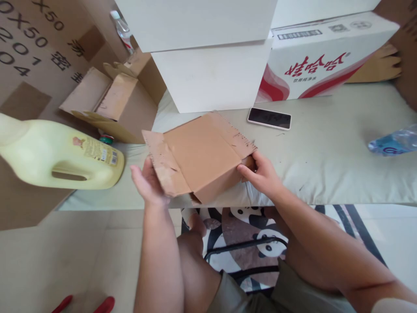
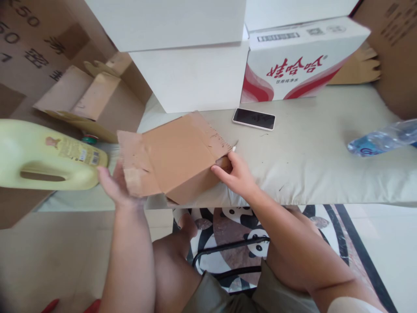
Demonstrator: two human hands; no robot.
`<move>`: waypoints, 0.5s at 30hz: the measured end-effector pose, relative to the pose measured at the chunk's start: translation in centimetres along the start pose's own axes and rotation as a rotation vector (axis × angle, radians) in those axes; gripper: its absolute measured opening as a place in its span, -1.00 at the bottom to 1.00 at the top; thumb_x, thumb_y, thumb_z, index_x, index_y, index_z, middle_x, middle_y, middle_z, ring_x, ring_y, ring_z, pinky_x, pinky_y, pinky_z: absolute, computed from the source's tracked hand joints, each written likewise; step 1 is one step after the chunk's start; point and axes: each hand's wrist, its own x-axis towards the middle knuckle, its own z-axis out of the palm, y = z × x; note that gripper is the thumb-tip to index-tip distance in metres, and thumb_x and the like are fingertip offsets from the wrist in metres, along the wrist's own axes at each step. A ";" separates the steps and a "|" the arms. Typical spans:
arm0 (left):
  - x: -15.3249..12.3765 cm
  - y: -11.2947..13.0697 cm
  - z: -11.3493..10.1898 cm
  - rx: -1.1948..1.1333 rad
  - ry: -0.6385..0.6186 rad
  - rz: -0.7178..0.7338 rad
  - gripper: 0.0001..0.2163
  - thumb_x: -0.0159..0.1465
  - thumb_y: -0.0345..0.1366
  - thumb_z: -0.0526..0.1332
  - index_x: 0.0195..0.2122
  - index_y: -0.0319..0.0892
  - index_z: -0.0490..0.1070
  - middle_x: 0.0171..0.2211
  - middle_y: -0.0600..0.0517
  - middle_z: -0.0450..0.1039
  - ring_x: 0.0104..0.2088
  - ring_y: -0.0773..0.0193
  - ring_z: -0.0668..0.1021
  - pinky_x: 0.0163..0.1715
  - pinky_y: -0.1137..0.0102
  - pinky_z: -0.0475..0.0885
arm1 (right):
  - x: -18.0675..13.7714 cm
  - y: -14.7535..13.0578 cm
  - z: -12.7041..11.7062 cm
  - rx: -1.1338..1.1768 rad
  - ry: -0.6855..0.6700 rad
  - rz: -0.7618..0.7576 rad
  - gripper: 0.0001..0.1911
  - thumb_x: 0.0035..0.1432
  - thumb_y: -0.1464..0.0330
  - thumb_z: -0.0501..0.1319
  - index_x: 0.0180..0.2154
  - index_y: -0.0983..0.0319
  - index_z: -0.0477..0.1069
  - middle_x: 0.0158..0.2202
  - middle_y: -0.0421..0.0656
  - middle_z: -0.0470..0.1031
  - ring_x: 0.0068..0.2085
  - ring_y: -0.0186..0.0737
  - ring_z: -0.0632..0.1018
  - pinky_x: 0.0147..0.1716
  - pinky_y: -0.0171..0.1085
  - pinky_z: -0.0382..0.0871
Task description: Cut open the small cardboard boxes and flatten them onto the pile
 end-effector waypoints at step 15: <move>-1.0 -0.6 -0.2 0.029 -0.167 -0.258 -0.36 -0.10 0.35 0.36 -0.20 -0.08 0.56 -0.10 -0.19 0.61 0.18 -0.25 0.49 -0.02 0.03 0.55 | 0.1 0.4 0.5 -0.020 0.037 0.042 -0.63 0.08 0.01 0.28 -0.40 0.14 0.29 -0.55 -0.25 0.27 -0.50 -0.22 0.33 -0.52 -0.17 0.33</move>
